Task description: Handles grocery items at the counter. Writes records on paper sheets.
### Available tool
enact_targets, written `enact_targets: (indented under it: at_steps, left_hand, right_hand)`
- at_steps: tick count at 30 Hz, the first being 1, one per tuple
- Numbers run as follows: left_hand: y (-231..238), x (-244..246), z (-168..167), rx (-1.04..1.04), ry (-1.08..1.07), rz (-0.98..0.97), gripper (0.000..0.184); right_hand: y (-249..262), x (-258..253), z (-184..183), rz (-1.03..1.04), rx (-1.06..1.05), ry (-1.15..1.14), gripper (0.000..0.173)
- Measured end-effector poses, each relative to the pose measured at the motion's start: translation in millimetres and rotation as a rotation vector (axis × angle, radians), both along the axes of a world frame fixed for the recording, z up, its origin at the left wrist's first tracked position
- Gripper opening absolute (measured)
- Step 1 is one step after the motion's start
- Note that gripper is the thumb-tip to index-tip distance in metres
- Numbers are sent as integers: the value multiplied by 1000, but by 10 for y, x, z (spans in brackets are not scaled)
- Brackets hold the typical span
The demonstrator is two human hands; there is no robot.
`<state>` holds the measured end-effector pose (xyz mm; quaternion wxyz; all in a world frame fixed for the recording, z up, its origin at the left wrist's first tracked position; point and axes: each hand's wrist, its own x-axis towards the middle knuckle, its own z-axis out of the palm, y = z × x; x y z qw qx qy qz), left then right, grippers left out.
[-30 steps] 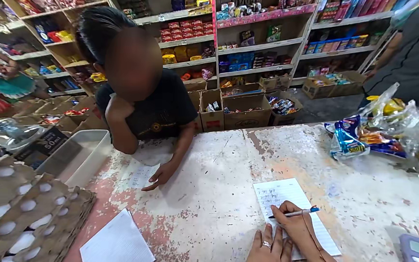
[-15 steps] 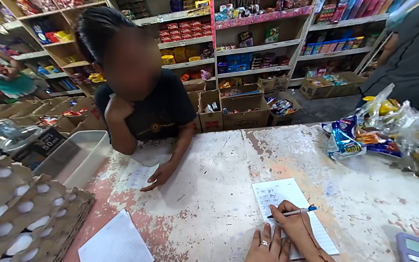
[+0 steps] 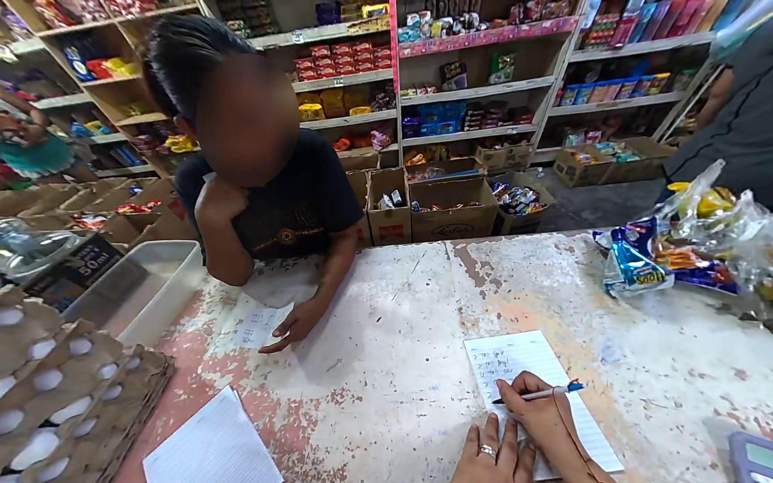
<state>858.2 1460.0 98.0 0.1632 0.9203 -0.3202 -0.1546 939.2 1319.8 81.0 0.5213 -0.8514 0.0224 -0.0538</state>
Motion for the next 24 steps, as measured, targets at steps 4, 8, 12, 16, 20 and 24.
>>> enact_targets:
  at_steps: [4, 8, 12, 16, 20, 24]
  left_hand:
    - [0, 3, -1, 4, 3, -3, 82]
    - [1, -2, 9, 4, 2, 2, 82]
    - [5, -9, 18, -18, 7, 18, 82]
    - [4, -12, 12, -27, -2, 16, 82]
    - [8, -16, 1, -23, -24, 17, 81]
    - [10, -16, -1, -28, -32, 17, 82]
  right_hand:
    - [0, 3, 2, 8, 1, -5, 28]
    - [3, -1, 8, 7, 14, 4, 28]
    - [1, -4, 6, 4, -13, -14, 26]
    - [4, -6, 16, 3, -23, -5, 26]
    - [7, -5, 14, 7, -23, -11, 27]
    - [15, -4, 15, 5, -18, -15, 27]
